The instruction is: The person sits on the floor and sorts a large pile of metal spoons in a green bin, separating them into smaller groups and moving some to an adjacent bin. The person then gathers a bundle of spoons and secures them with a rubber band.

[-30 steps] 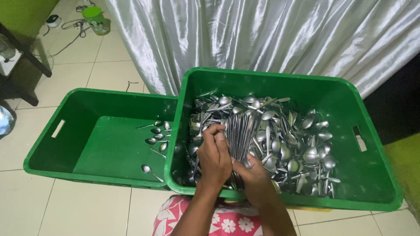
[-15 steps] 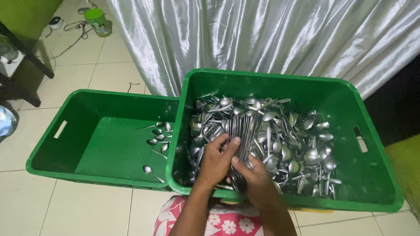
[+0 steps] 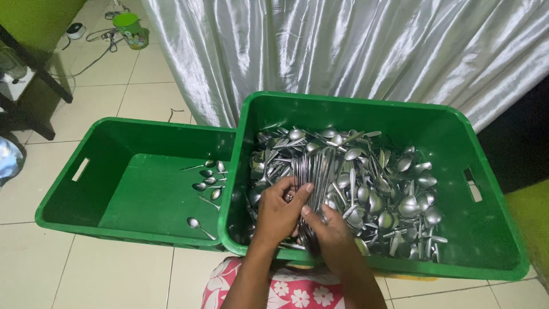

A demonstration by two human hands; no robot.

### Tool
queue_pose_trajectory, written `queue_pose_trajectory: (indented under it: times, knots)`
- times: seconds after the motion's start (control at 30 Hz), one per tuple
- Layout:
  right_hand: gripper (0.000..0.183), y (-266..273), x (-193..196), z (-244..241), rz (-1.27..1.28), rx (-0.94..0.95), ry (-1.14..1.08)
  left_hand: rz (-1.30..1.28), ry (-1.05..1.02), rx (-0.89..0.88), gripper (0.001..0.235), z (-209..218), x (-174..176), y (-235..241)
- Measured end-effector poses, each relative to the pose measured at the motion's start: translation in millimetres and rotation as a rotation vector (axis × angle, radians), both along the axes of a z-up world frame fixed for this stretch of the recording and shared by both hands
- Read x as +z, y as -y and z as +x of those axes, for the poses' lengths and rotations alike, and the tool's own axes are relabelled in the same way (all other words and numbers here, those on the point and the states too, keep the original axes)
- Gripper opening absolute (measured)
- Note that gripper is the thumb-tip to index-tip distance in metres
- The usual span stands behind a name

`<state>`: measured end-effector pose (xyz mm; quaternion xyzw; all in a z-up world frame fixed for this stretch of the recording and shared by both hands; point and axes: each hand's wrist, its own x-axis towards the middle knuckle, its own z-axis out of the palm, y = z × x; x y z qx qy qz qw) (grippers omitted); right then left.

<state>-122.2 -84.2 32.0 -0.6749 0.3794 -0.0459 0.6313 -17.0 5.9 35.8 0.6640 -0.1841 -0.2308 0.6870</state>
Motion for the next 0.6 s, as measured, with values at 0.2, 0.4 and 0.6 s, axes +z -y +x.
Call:
queue_pose_trajectory:
  times: [0.2, 0.4, 0.6]
  knots:
    - [0.049, 0, -18, -1, 0.288, 0.11, 0.089, 0.134, -0.24, -0.395, 0.073, 11, -1, -4]
    - [0.046, -3, 3, -1, 0.278, 0.203, -0.073, -0.087, -0.157, -0.288, 0.046, 16, -21, -2]
    - [0.032, 3, -7, -13, 0.184, 0.41, 0.154, -0.109, -0.123, -0.158, 0.031, 17, -24, -5]
